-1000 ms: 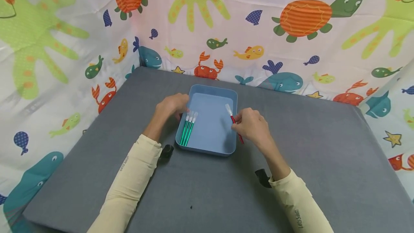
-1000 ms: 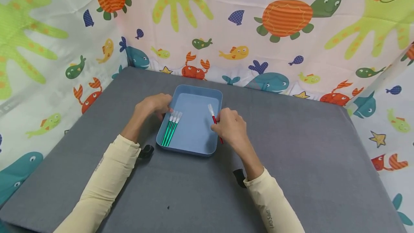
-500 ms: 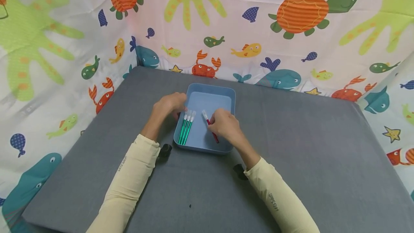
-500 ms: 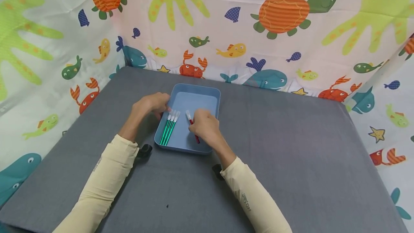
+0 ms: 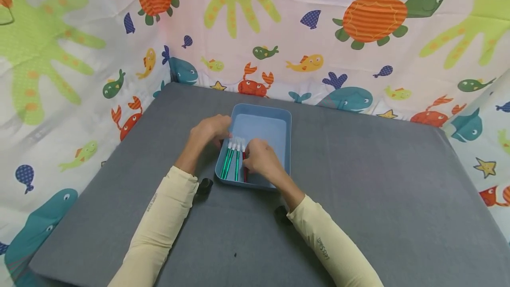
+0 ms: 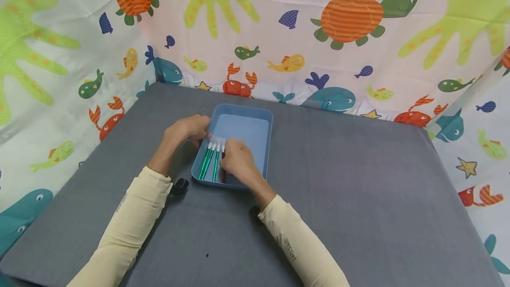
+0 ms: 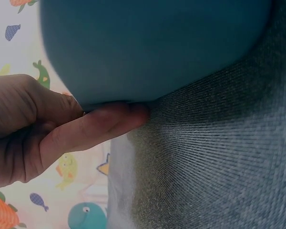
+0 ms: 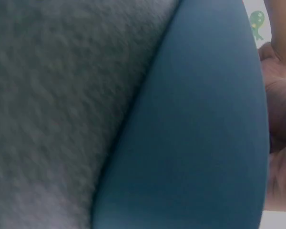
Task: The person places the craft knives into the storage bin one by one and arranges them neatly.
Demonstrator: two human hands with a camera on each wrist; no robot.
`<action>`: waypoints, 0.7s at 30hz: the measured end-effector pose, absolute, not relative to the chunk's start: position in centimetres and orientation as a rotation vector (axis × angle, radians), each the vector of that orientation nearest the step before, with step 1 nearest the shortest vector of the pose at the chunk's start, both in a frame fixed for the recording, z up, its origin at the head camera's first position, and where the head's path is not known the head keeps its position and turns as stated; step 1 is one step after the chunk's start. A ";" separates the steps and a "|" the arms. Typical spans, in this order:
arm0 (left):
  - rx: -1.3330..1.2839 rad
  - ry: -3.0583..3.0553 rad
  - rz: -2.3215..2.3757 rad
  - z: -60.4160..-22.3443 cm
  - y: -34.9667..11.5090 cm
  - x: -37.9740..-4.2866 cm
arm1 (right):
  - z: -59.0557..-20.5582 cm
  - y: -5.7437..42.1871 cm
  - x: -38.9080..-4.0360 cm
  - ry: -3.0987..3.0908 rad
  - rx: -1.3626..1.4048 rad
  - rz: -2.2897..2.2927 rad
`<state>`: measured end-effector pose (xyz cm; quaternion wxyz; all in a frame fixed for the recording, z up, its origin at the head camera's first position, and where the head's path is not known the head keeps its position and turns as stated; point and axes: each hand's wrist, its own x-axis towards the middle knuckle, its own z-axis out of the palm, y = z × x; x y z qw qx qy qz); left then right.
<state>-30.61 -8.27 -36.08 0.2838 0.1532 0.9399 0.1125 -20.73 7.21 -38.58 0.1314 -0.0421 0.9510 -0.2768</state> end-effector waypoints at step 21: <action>0.421 2.508 0.298 -36.1 -7.7 -30.5 | -39.0 8.4 -20.9 2.588 -0.300 -0.930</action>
